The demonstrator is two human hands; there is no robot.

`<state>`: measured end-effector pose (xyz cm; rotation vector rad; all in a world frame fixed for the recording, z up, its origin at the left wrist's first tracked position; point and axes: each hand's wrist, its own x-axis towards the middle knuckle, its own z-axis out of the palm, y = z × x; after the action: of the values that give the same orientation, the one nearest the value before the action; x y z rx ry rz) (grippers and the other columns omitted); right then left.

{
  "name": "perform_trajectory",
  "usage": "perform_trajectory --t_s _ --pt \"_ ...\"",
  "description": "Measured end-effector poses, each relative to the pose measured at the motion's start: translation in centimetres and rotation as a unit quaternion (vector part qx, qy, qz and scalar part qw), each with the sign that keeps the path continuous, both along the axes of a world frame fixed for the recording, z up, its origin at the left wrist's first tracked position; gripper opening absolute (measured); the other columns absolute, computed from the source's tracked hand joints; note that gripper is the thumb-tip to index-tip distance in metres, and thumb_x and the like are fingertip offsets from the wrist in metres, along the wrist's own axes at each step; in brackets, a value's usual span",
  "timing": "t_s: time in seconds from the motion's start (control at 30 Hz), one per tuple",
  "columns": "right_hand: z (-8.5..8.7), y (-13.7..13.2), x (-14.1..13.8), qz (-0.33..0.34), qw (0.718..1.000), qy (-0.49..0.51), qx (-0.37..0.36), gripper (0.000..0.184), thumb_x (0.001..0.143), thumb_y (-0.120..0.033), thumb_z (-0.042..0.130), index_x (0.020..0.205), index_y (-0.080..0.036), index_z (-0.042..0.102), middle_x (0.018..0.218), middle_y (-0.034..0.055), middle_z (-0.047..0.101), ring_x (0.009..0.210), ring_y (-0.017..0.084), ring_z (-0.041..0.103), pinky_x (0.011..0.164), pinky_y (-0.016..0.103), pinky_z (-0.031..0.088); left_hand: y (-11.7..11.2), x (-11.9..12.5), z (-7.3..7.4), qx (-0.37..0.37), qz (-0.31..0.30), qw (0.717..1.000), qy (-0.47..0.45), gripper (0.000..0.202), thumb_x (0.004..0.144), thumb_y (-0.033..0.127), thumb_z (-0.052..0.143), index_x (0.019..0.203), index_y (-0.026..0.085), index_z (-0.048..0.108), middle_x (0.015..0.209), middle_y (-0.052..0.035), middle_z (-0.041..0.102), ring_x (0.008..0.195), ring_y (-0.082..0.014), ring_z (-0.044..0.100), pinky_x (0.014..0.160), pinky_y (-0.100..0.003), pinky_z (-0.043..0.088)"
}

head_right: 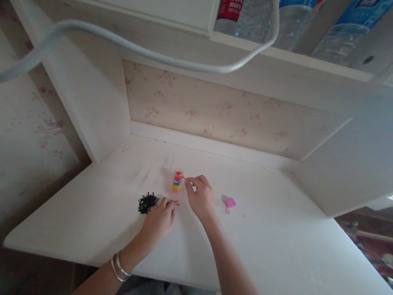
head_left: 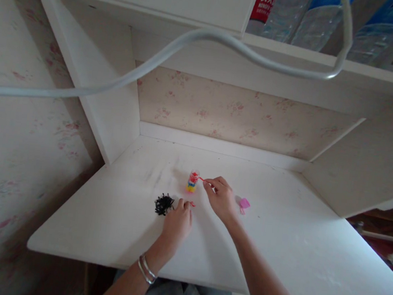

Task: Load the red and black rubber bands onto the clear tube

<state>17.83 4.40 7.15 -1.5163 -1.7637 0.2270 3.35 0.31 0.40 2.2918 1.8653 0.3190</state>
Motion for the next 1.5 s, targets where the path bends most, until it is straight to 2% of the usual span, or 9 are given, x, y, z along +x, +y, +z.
perform_trajectory --t_s 0.13,0.27,0.5,0.77,0.9,1.07,1.17,1.23,1.5 --pt "1.6 2.3 -0.9 -0.009 0.998 -0.057 -0.003 0.027 0.089 -0.035 0.048 0.094 -0.025 0.072 0.091 0.0028 0.062 0.077 0.013 0.059 0.071 0.024 0.043 0.1 0.0 -0.1 0.014 0.007 1.0 -0.008 0.028 0.093 0.027 0.035 0.11 0.022 0.056 0.106 -0.0081 0.055 0.077 -0.0147 0.063 0.06 -0.023 0.048" --pt "1.4 3.5 -1.8 -0.014 0.995 -0.095 0.002 0.024 0.088 -0.032 0.049 0.095 -0.026 0.071 0.092 0.0019 0.062 0.078 0.013 0.059 0.071 0.023 0.042 0.5 0.1 -0.3 0.024 0.008 1.0 -0.009 0.026 0.093 0.026 0.035 0.107 0.022 0.056 0.102 -0.0069 0.057 0.079 -0.0156 0.063 0.061 -0.024 0.048" --pt "1.1 3.3 -2.1 -0.021 0.996 -0.091 -0.004 0.025 0.087 -0.031 0.049 0.096 -0.025 0.072 0.091 0.0032 0.062 0.079 0.013 0.059 0.073 0.024 0.043 1.1 0.1 -0.7 0.013 0.016 1.0 -0.002 0.025 0.093 0.021 0.033 0.105 0.022 0.055 0.099 -0.0069 0.058 0.076 -0.0173 0.064 0.06 -0.026 0.049" --pt "1.0 2.7 -1.1 0.006 0.999 -0.027 0.026 0.028 0.087 -0.024 0.044 0.098 -0.024 0.07 0.09 0.0024 0.063 0.07 0.011 0.057 0.066 0.023 0.042 1.2 -0.4 -0.6 0.007 0.009 1.0 -0.02 0.027 0.093 0.02 0.031 0.107 0.021 0.055 0.1 -0.007 0.06 0.08 -0.0164 0.064 0.064 -0.025 0.049" --pt "-0.7 1.2 -0.3 0.006 0.999 0.031 0.032 0.028 0.087 -0.025 0.043 0.093 -0.021 0.07 0.084 0.0028 0.062 0.068 0.012 0.056 0.066 0.023 0.043 1.2 -0.7 -0.5 0.005 0.003 0.999 -0.031 0.027 0.094 0.02 0.033 0.102 0.02 0.058 0.098 -0.0071 0.061 0.083 -0.016 0.064 0.067 -0.025 0.048" --pt "-5.4 -1.8 0.3 0.012 0.997 0.02 -0.068 0.024 0.084 -0.025 0.048 0.096 -0.022 0.069 0.086 0.0028 0.061 0.07 0.012 0.057 0.066 0.023 0.044 0.9 -1.1 -0.1 0.023 -0.013 0.995 -0.094 0.028 0.094 0.018 0.033 0.098 0.019 0.06 0.096 -0.006 0.063 0.09 -0.0152 0.062 0.076 -0.025 0.048" --pt "-7.8 -3.3 0.1 0.009 0.992 -0.024 -0.12 0.025 0.084 -0.027 0.052 0.102 -0.023 0.068 0.093 0.0041 0.061 0.078 0.014 0.059 0.07 0.023 0.044 0.9 -1.5 0.7 0.048 -0.018 0.982 -0.18 0.026 0.093 0.022 0.037 0.094 0.019 0.063 0.092 -0.0055 0.064 0.088 -0.0153 0.062 0.081 -0.027 0.047" --pt "-8.5 -4.0 -0.2 0.006 0.991 -0.062 -0.121 0.024 0.086 -0.027 0.051 0.103 -0.025 0.068 0.092 0.0037 0.061 0.08 0.014 0.059 0.073 0.023 0.042 1.1 -1.8 1.8 0.072 -0.024 0.974 -0.214 0.025 0.092 0.026 0.039 0.096 0.019 0.063 0.092 -0.0054 0.064 0.086 -0.0151 0.061 0.082 -0.027 0.047" --pt "-8.2 -4.0 -0.2 0.021 0.988 -0.105 -0.114 0.026 0.093 -0.03 0.043 0.094 -0.027 0.069 0.089 0.0013 0.06 0.078 0.012 0.057 0.072 0.021 0.038 4.5 -1.3 7.8 0.174 -0.06 0.951 -0.247 0.024 0.092 0.029 0.042 0.1 0.021 0.063 0.095 -0.0039 0.062 0.086 -0.0133 0.06 0.076 -0.024 0.047"
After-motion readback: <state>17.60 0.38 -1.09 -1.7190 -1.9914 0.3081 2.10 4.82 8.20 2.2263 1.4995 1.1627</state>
